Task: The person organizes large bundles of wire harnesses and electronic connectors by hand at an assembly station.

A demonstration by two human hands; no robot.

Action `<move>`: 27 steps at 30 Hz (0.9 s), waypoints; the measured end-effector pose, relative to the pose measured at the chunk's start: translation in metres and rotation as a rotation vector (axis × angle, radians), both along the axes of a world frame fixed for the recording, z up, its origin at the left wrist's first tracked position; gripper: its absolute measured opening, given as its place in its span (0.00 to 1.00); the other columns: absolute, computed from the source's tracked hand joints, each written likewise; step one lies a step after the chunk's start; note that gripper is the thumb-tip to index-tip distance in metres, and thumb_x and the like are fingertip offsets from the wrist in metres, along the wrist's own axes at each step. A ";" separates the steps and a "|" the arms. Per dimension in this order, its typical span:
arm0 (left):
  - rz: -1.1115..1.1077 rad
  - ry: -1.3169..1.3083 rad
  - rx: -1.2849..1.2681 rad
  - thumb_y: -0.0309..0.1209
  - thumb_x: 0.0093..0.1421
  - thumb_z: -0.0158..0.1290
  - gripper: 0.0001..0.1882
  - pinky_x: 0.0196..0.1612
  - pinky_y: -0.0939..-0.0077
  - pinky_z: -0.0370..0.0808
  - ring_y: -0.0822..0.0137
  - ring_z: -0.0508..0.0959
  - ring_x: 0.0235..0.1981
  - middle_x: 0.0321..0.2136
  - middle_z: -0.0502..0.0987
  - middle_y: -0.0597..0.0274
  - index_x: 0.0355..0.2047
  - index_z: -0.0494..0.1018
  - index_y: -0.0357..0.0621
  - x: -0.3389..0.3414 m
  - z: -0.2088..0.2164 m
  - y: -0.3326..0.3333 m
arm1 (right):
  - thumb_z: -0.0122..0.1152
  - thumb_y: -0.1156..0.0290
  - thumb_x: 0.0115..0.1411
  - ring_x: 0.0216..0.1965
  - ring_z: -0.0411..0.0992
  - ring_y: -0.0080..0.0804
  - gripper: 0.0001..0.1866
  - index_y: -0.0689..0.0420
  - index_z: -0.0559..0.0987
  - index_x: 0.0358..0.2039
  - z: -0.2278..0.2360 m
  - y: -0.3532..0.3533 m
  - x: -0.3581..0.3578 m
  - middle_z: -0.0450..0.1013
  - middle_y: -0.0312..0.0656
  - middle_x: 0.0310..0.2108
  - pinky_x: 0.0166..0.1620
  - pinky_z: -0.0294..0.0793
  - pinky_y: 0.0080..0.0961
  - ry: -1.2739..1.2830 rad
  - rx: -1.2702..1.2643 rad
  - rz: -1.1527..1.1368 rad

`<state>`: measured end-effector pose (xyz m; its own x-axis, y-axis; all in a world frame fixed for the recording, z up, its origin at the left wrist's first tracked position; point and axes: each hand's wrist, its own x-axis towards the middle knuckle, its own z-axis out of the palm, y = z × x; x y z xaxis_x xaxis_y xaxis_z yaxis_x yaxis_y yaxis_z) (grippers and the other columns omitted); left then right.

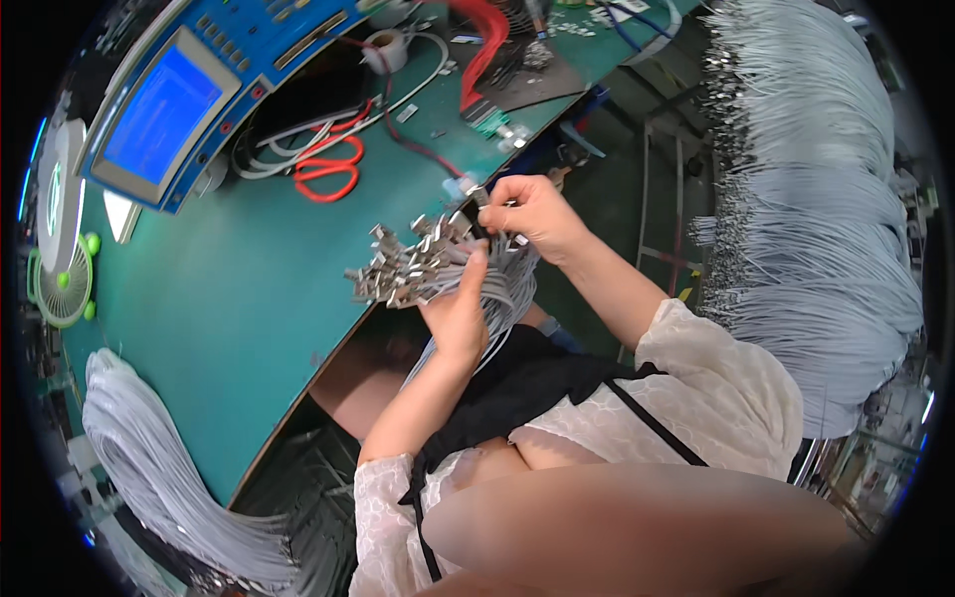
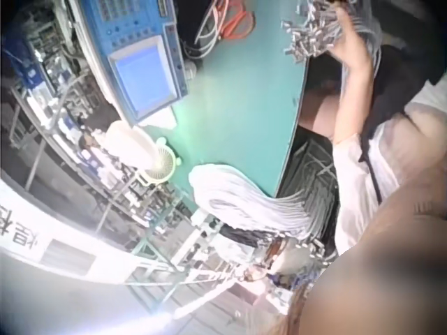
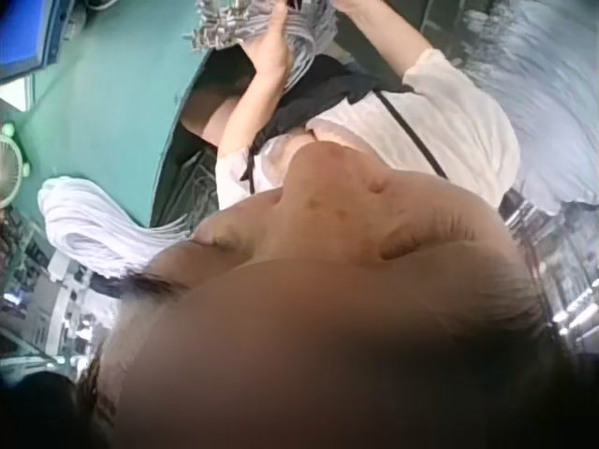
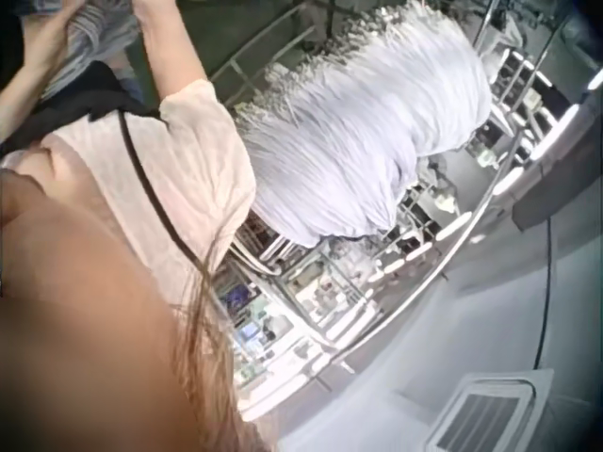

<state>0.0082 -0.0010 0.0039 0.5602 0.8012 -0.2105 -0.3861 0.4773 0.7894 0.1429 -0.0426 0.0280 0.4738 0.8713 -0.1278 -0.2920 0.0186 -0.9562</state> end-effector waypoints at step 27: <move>-0.080 -0.046 0.079 0.18 0.51 0.51 0.22 0.44 0.74 0.68 0.69 0.70 0.38 0.41 0.67 0.57 0.47 0.59 0.34 0.005 0.006 -0.004 | 0.60 0.72 0.46 0.12 0.57 0.15 0.09 0.59 0.72 0.14 -0.009 0.000 -0.004 0.64 0.32 0.10 0.17 0.53 0.13 0.261 0.027 -0.129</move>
